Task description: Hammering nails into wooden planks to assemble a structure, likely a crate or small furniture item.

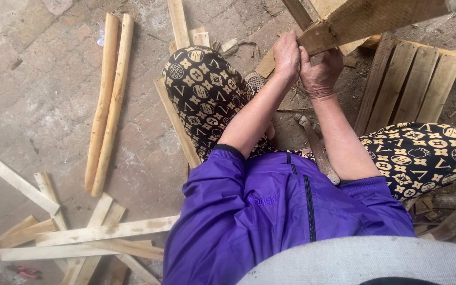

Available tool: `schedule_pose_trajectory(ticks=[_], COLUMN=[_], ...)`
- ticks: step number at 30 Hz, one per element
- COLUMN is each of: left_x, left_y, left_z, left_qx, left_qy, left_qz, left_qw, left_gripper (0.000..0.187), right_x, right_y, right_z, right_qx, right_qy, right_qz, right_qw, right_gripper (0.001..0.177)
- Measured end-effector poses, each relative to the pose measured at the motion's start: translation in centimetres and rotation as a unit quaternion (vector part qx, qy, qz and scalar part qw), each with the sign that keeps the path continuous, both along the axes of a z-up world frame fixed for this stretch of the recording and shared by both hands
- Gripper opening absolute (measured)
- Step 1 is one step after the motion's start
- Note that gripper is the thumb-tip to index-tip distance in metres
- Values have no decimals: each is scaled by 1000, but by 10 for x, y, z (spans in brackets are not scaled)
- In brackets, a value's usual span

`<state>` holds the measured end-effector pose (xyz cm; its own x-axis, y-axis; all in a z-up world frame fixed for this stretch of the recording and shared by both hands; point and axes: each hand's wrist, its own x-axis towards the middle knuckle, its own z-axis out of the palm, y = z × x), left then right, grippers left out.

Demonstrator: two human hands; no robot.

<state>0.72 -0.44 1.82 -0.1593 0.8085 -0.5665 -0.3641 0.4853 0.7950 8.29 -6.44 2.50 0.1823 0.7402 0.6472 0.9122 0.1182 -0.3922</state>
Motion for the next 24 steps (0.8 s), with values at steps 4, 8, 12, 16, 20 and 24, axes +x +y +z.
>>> schedule_pose_trajectory(ticks=[4,8,12,16,20,24], left_x=[-4,-3,3,3,-1,4], left_y=[-2,-4,-2,0,3,4], left_z=[3,-2,-17,-8,4,-7], left_qx=[-27,-31,-28,-75,-100,-91], left_qy=[-56,-114,-194,-176,-164,-145], left_qz=[-8,-12,0,-5,-25,-18], left_qw=[998,993,981,981,981,985], left_gripper=[28,23,29,27,32,27], right_x=[2,12,8,15,17,16], right_y=[-1,-2,-4,-3,-2,-4], right_z=[-16,-49,-23,-28,-21,-16], right_qx=[-13,-36,-39,-24,6,-4], right_qy=[39,36,46,58,17,23], right_qz=[-20,-35,-11,4,15,17], right_qw=[999,998,998,998,1000,1000], right_gripper=[45,45,48,47,40,41])
